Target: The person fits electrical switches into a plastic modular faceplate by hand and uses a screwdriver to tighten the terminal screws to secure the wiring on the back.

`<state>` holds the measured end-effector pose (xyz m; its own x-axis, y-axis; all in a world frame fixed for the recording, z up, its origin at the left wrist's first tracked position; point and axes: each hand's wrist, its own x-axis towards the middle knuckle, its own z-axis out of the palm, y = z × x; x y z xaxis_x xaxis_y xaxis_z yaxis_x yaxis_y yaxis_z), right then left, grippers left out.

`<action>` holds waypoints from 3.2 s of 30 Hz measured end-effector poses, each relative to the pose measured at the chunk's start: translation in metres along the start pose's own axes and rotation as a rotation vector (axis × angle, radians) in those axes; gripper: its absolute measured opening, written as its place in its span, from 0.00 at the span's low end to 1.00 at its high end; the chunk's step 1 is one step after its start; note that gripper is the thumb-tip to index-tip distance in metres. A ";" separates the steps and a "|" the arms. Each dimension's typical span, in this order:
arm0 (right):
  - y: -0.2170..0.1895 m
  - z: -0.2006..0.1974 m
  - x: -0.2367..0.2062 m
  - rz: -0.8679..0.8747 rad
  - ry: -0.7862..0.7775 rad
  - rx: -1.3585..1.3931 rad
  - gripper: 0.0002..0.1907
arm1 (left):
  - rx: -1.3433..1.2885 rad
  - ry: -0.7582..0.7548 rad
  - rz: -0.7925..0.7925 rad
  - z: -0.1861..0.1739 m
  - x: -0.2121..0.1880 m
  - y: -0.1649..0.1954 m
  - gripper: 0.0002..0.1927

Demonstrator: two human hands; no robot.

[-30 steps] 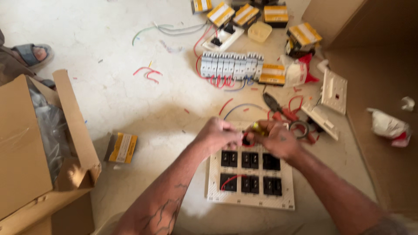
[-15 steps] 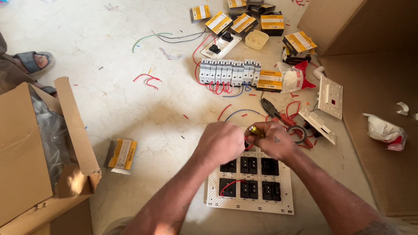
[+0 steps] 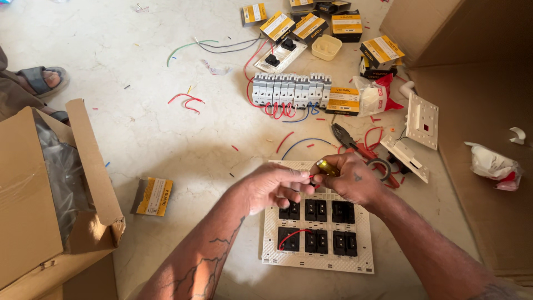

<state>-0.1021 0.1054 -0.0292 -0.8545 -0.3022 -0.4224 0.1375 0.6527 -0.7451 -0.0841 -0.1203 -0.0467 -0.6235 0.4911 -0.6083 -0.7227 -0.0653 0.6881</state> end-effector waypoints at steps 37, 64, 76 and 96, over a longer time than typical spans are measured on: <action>0.001 0.001 0.003 -0.016 -0.029 0.070 0.09 | 1.422 0.383 1.040 0.017 0.006 0.001 0.05; 0.024 0.016 0.011 0.011 0.102 0.159 0.13 | 0.025 0.064 0.256 0.037 0.029 -0.034 0.41; 0.027 0.005 0.014 0.141 -0.030 0.353 0.21 | 0.115 0.254 0.344 0.003 0.013 0.005 0.20; 0.020 0.006 0.011 0.084 0.068 0.376 0.15 | 0.674 0.190 0.270 -0.012 0.036 -0.020 0.11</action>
<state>-0.1055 0.1108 -0.0520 -0.8619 -0.2039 -0.4642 0.3716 0.3690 -0.8519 -0.0955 -0.1118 -0.0874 -0.8381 0.3714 -0.3995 -0.2357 0.4140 0.8793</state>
